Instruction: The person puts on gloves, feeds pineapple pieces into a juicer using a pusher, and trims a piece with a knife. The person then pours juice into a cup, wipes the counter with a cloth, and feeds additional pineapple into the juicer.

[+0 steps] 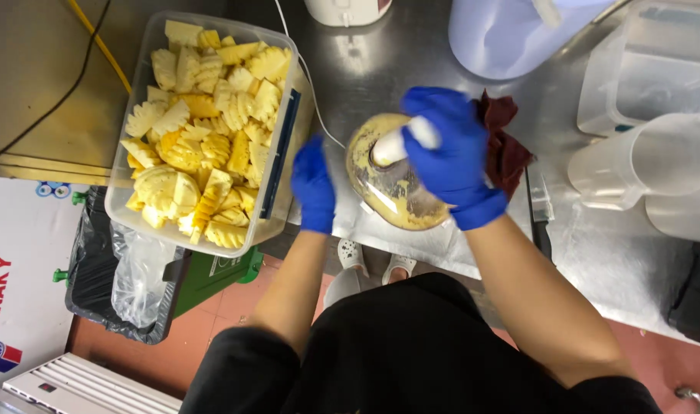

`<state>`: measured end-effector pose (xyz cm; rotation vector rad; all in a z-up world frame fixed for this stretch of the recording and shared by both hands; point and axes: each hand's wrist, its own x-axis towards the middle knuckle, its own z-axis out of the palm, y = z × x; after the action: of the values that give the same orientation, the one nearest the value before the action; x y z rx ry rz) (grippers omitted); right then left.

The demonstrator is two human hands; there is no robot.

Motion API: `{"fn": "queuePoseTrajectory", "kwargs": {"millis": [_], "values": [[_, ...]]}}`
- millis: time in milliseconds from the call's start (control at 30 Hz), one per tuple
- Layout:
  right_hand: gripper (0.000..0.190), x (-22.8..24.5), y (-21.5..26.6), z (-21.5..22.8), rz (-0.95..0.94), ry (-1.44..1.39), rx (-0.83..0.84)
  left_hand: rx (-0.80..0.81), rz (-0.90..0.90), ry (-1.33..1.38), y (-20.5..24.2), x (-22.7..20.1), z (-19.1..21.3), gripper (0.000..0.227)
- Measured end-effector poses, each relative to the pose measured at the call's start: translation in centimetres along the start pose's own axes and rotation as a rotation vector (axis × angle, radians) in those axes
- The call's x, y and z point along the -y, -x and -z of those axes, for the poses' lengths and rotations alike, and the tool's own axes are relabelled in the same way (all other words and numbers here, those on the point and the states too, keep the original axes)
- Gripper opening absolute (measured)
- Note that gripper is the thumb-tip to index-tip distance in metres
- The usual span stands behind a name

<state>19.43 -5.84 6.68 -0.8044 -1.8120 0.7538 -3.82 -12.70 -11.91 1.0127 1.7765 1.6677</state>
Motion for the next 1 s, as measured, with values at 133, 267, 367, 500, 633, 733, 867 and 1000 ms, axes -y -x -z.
{"fn": "queuePoseTrajectory", "kwargs": {"millis": [133, 267, 367, 500, 633, 733, 867, 1000], "values": [[0.039, -0.5, -0.7, -4.8, 0.159, 0.628, 0.299, 0.005, 0.229, -0.636, 2.6, 9.4, 5.9, 0.038], [0.039, -1.5, 1.4, -6.8, 0.177, 0.755, 0.327, 0.128, 0.254, -0.873, 3.0, 13.7, 6.7, 0.074], [0.038, -3.1, 1.4, -7.1, 0.136, 0.743, 0.339, 0.289, 0.359, -0.992, 2.1, 15.7, 4.6, 0.07], [0.043, -4.0, 2.8, -8.6, 0.073, 0.869, 0.385, 0.313, 0.198, -1.1, 3.5, 16.7, 3.9, 0.04], [0.043, -4.4, 3.6, -9.4, 0.015, 0.777, 0.328, 0.352, 0.419, -0.937, 2.6, 13.4, 4.4, 0.054], [0.042, -4.3, 3.2, -8.9, 0.062, 0.725, 0.292, 0.141, 0.573, -0.58, 1.7, 12.3, 3.5, 0.051], [0.036, -1.6, 1.0, -6.8, 0.156, 0.541, 0.198, 0.104, 0.298, 0.13, -0.2, 7.1, 1.7, 0.053], [0.036, 2.7, -0.4, -1.3, 0.07, 0.436, -0.03, 0.445, -0.364, -0.159, -3.4, -4.9, 0.0, 0.056]]}}
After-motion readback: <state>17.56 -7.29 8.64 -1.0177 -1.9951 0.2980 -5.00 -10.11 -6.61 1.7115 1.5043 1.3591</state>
